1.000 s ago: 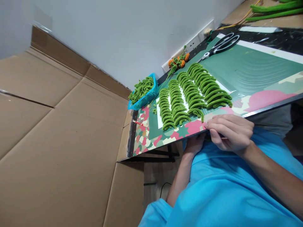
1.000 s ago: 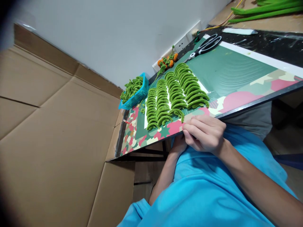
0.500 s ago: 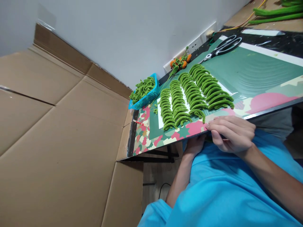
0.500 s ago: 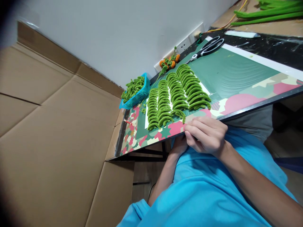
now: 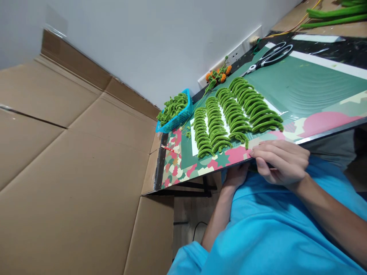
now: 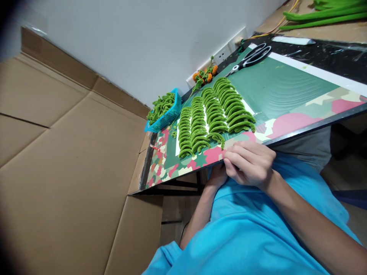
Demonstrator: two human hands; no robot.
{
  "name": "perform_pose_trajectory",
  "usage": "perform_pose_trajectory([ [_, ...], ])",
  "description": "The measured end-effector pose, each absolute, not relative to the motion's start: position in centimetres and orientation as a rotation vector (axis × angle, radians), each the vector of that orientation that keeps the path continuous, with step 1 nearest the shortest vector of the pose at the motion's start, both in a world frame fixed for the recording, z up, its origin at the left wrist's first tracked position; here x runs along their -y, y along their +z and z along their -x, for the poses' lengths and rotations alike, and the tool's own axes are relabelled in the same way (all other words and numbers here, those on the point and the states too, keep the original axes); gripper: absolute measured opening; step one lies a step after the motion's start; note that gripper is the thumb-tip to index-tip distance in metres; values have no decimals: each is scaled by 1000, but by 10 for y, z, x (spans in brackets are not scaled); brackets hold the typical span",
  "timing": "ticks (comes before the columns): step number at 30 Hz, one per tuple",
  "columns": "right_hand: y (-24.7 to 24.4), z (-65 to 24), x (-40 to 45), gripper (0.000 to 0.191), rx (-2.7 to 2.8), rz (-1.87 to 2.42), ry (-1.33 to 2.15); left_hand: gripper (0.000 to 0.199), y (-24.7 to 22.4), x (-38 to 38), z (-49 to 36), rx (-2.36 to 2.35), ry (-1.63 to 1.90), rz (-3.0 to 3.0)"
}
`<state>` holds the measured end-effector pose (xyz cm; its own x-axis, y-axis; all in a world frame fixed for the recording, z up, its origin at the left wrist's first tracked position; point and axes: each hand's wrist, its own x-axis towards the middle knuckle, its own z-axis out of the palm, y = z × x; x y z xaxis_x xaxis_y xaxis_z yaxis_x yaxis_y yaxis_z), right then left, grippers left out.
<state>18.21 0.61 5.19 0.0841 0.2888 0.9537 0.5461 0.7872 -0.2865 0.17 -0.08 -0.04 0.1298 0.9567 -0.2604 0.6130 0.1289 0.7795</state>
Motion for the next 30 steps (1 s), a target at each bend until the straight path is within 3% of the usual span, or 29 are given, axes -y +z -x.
perform_pose_trajectory([
  [30, 56, -183, -7, 6, 1510, 716, -226, 49, 3, -1, -4, -1551, 505, -1653],
])
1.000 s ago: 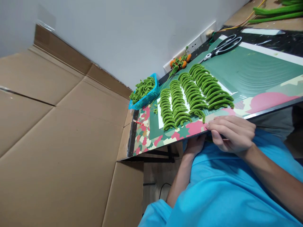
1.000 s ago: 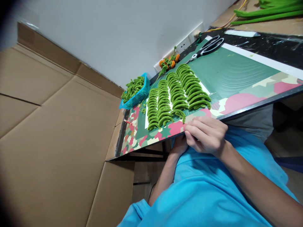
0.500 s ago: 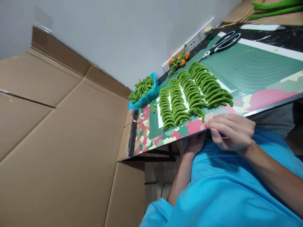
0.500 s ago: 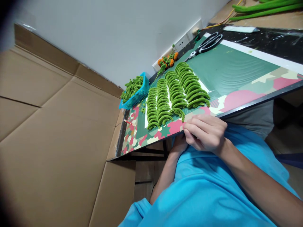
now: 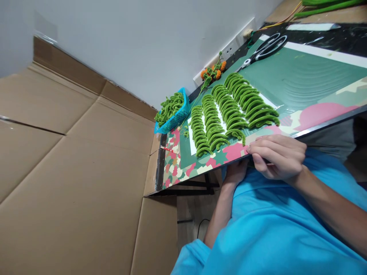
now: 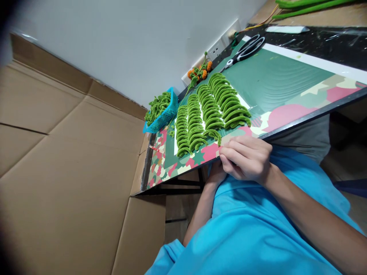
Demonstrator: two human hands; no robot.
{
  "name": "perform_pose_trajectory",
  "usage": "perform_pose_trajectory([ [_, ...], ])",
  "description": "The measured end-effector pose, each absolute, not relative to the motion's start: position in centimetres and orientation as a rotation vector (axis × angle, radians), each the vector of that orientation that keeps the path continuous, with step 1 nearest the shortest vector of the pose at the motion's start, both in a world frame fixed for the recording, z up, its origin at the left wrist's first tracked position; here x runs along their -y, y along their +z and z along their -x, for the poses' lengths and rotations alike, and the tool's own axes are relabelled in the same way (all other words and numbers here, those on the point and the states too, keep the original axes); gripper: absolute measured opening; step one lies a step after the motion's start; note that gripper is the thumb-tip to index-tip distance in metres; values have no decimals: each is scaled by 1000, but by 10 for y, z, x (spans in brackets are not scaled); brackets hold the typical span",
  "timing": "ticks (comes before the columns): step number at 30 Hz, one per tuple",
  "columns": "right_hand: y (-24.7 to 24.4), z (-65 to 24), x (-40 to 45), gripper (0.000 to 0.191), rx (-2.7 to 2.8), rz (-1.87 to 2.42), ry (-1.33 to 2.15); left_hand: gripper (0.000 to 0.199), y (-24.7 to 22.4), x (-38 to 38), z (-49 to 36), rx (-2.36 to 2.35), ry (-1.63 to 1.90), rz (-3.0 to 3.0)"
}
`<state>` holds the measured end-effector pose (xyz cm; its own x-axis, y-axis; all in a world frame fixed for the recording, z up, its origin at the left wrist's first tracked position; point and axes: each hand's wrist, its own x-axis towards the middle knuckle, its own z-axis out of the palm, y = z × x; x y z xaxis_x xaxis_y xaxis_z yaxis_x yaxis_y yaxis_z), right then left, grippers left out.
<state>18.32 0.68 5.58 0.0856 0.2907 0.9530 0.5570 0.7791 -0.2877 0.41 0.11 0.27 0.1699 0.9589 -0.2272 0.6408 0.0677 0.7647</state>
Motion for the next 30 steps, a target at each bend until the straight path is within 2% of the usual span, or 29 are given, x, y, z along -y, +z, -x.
perform_pose_trajectory([
  [30, 52, -182, -7, 7, 1502, 712, -207, 48, 2, 0, -2, -1571, 501, -1616],
])
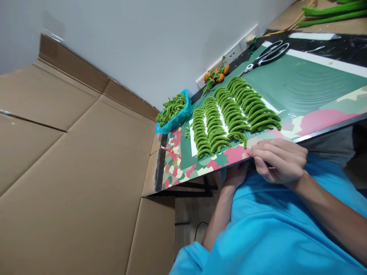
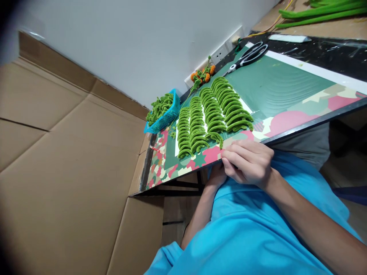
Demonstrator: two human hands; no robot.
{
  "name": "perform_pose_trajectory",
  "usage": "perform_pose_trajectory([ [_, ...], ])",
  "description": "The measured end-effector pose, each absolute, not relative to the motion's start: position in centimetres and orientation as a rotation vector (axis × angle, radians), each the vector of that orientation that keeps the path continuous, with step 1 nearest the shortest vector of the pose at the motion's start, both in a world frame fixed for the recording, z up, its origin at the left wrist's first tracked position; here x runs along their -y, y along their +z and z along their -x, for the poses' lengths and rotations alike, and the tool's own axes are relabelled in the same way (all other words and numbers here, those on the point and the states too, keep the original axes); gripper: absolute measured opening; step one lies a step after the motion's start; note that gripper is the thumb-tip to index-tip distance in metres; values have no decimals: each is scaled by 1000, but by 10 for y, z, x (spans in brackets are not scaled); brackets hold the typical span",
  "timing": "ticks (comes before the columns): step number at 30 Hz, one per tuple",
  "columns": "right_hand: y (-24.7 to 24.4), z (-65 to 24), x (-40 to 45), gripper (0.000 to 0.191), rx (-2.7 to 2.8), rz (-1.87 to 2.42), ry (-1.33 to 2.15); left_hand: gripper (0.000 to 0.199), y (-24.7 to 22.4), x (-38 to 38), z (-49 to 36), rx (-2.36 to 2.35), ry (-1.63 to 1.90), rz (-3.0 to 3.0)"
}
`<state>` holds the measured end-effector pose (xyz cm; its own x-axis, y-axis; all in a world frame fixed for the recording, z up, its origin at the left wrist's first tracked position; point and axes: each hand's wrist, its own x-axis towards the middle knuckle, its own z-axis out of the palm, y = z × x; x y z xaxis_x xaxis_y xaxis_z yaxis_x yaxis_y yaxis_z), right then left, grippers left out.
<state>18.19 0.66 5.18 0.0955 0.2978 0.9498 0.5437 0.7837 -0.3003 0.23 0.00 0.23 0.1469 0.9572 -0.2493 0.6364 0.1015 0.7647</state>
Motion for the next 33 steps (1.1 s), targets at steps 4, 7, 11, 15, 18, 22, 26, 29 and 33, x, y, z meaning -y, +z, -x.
perform_pose_trajectory([
  [4, 52, -182, -7, 9, 1503, 697, -212, 45, 0, 0, -2, -1576, 499, -1604],
  [7, 52, -183, -7, 10, 1509, 691, -214, 45, -2, 0, -1, -1554, 514, -1625],
  [11, 53, -183, -6, 11, 1510, 689, -220, 47, -5, 0, 1, -1549, 521, -1636],
  [15, 55, -182, -5, 10, 1513, 693, -223, 48, -4, -1, 0, -1518, 548, -1661],
  [18, 55, -182, -6, 10, 1511, 701, -219, 50, -4, -1, 0, -1521, 534, -1664],
  [22, 55, -182, -5, 10, 1509, 699, -223, 51, -4, -1, 1, -1545, 506, -1646],
  [26, 55, -182, -5, 10, 1510, 697, -224, 53, -5, -1, 1, -1549, 498, -1641],
  [29, 54, -182, -5, 11, 1509, 698, -223, 53, -6, -2, 1, -1558, 501, -1632],
  [33, 54, -181, -6, 10, 1513, 701, -217, 49, -5, -2, 0, -1533, 537, -1655],
])
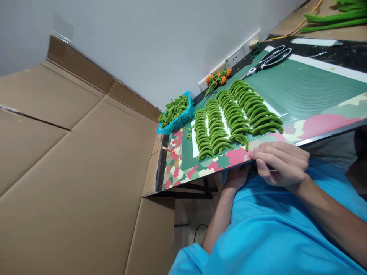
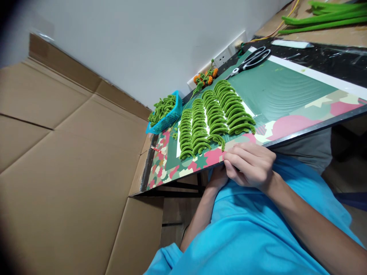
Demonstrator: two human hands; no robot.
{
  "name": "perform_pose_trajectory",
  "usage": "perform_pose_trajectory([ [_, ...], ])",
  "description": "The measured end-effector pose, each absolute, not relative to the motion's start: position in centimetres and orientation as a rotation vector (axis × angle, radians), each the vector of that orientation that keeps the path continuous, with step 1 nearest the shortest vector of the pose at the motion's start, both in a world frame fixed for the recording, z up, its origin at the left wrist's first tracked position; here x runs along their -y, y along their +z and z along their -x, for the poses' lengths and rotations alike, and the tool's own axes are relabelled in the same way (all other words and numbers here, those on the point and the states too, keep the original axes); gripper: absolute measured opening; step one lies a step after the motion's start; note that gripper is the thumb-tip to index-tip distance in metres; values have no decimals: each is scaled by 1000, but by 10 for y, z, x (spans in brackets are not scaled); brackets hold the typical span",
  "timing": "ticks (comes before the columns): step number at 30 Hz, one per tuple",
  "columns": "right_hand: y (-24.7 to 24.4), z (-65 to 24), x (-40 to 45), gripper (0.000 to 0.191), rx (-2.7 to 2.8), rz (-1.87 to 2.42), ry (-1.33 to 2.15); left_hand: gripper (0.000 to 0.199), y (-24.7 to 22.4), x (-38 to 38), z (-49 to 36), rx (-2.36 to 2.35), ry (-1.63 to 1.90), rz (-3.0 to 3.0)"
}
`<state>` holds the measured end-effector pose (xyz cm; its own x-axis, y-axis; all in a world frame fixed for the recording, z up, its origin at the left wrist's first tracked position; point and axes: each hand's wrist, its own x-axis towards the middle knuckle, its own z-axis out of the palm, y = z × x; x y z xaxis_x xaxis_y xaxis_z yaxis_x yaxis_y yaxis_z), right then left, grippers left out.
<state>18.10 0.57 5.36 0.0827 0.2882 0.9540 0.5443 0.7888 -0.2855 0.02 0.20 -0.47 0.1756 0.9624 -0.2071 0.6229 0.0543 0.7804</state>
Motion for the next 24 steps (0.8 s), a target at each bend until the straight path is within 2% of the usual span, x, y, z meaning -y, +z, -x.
perform_pose_trajectory([
  [24, 53, -183, -6, 9, 1511, 689, -209, 51, -4, 0, 0, -1499, 551, -1658],
])
